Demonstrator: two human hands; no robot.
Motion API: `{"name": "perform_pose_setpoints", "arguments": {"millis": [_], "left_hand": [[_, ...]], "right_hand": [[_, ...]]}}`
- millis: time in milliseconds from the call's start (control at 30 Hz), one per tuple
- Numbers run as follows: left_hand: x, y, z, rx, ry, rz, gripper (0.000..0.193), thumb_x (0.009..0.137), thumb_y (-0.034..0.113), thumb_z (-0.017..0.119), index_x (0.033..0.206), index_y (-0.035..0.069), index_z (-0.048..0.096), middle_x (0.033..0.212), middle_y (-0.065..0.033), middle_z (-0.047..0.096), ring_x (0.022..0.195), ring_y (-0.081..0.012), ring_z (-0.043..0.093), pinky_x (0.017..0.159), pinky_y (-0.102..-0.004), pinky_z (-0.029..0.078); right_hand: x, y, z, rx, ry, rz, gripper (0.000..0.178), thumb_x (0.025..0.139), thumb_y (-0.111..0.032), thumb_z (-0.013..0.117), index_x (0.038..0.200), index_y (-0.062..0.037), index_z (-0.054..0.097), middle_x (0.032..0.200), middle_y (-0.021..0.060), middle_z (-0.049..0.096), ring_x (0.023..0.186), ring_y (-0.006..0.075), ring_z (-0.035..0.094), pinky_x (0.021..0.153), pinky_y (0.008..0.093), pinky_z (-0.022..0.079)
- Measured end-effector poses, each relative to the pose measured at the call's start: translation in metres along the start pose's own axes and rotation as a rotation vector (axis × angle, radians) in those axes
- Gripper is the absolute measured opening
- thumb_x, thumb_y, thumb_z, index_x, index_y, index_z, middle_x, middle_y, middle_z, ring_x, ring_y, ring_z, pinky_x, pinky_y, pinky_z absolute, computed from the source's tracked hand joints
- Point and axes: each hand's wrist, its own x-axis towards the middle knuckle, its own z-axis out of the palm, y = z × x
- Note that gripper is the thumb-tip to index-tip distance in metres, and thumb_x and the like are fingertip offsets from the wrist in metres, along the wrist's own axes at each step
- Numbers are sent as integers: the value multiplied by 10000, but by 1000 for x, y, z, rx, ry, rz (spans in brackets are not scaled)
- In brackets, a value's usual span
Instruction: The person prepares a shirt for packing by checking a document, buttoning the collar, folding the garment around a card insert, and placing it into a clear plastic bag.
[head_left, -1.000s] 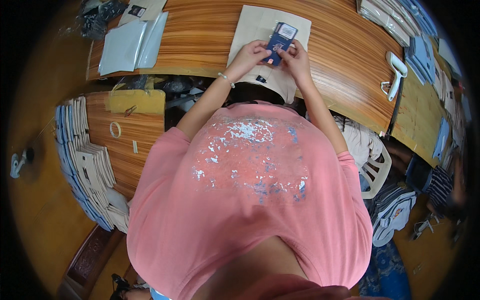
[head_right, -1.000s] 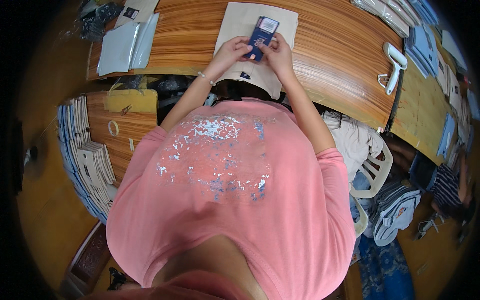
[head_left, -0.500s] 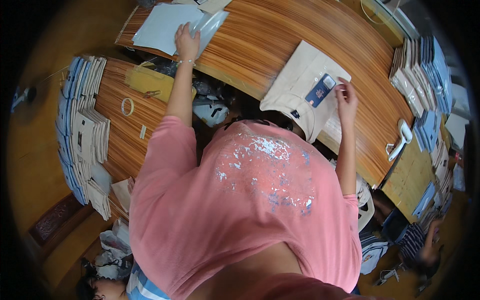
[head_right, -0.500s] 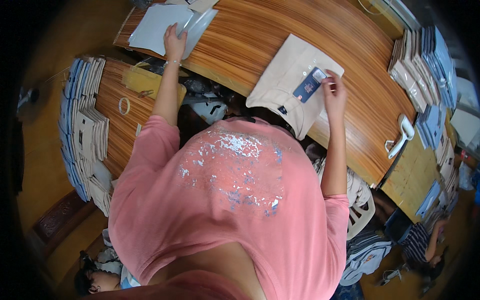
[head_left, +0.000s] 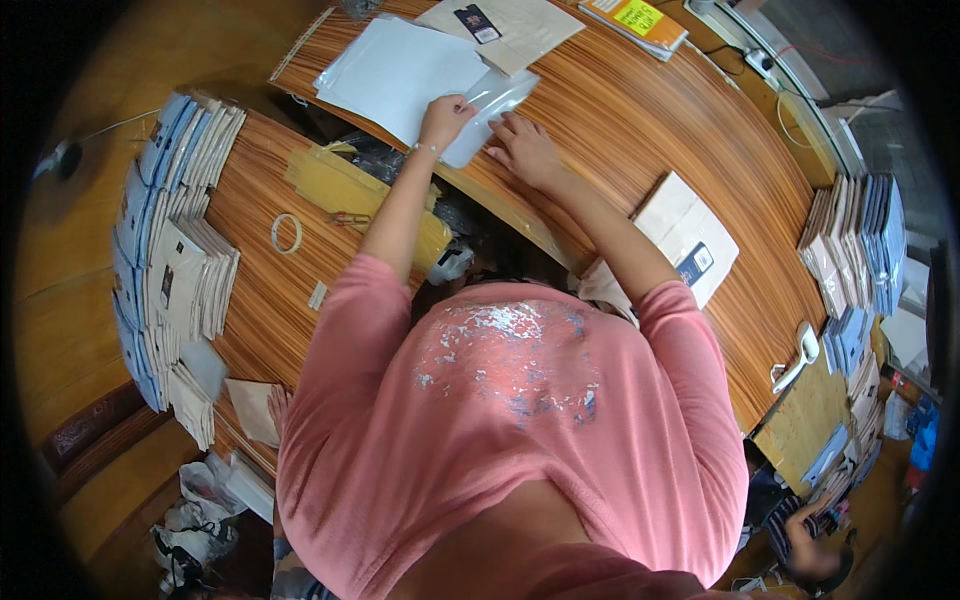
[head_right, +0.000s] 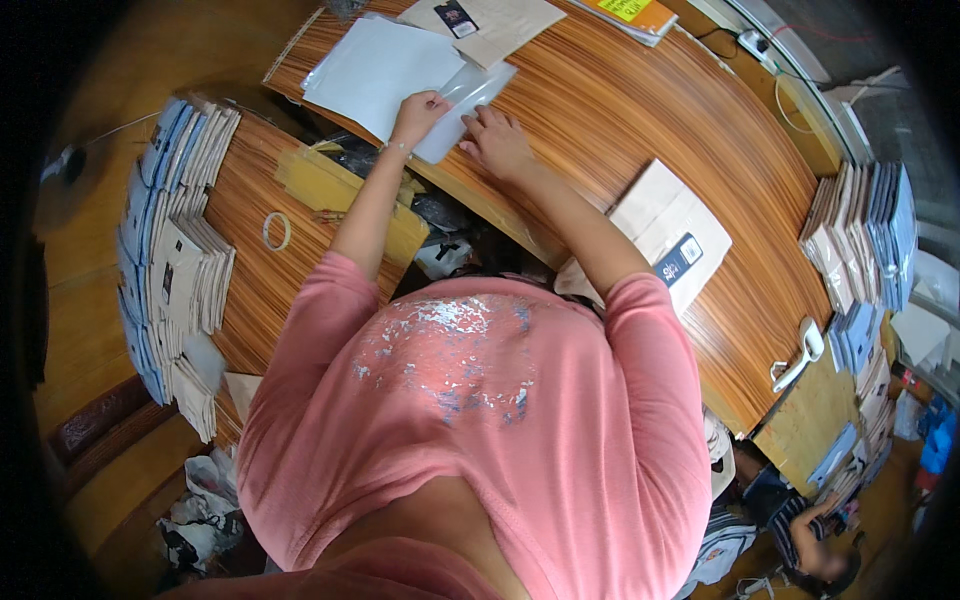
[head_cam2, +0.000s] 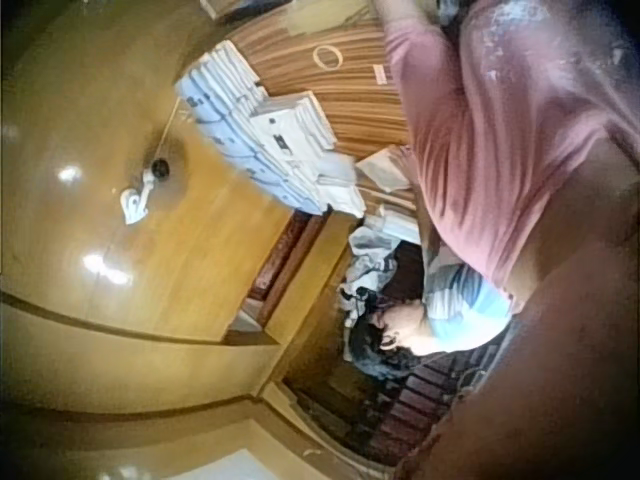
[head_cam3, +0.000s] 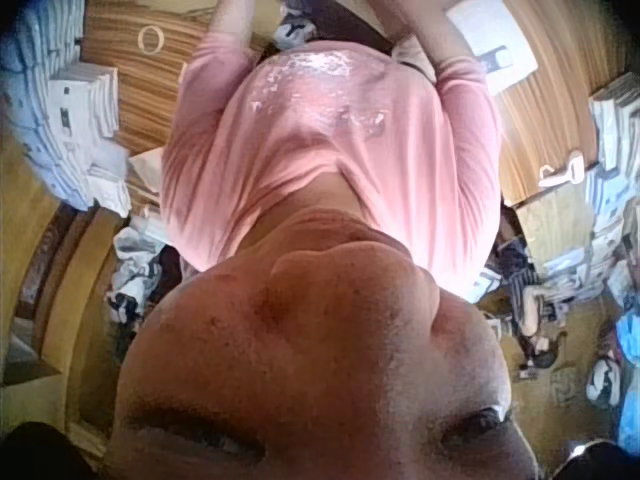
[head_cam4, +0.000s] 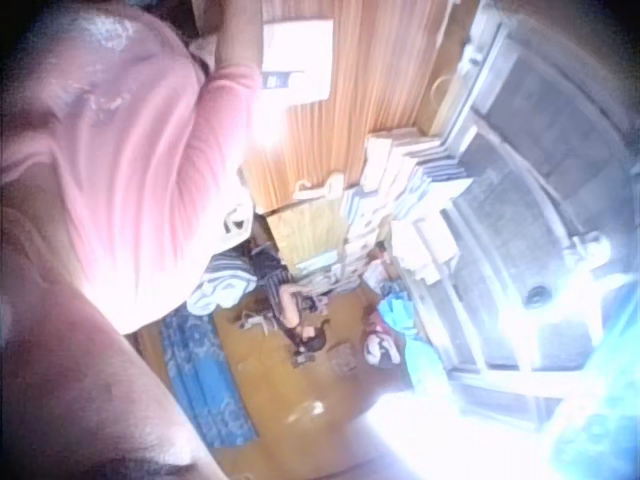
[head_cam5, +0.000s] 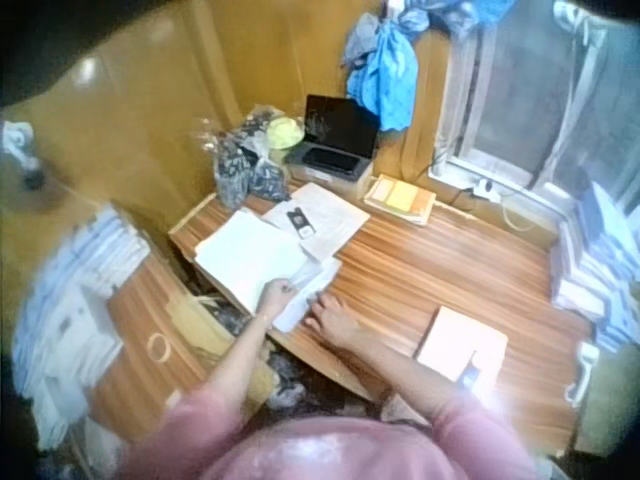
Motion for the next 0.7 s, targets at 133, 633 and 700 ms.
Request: {"name": "perform_pose_setpoints", "arguments": {"millis": [133, 633, 700], "left_hand": [[-34, 76, -41, -325, -93, 405, 151, 849, 182, 610, 866, 33, 594, 1164, -79, 549, 992, -144, 531, 847, -269, 400], [-33, 187, 12, -1916, -581, 22, 416, 954, 375, 361, 1216, 65, 452, 1429, -175, 286, 1314, -298, 305, 1089, -453, 233], [-51, 190, 16, -1902, -579, -15, 602, 935, 495, 311, 1317, 34, 376, 1447, -170, 252, 1333, -289, 266, 1108, -423, 174]], "right_hand": [[18, 32, 36, 726, 89, 298, 718, 795, -327, 644, 1354, -36, 300, 1164, 192, 513, 1130, 293, 482, 944, 412, 382], [-104, 2, -131, 1263, 2, 587, 151, 891, -126, 560, 945, 12, 593, 813, 48, 632, 781, 130, 596, 752, 252, 455], [-111, 5, -125, 1212, 70, 623, 149, 891, -127, 559, 945, 8, 593, 820, 63, 637, 792, 134, 600, 763, 258, 456]]}}
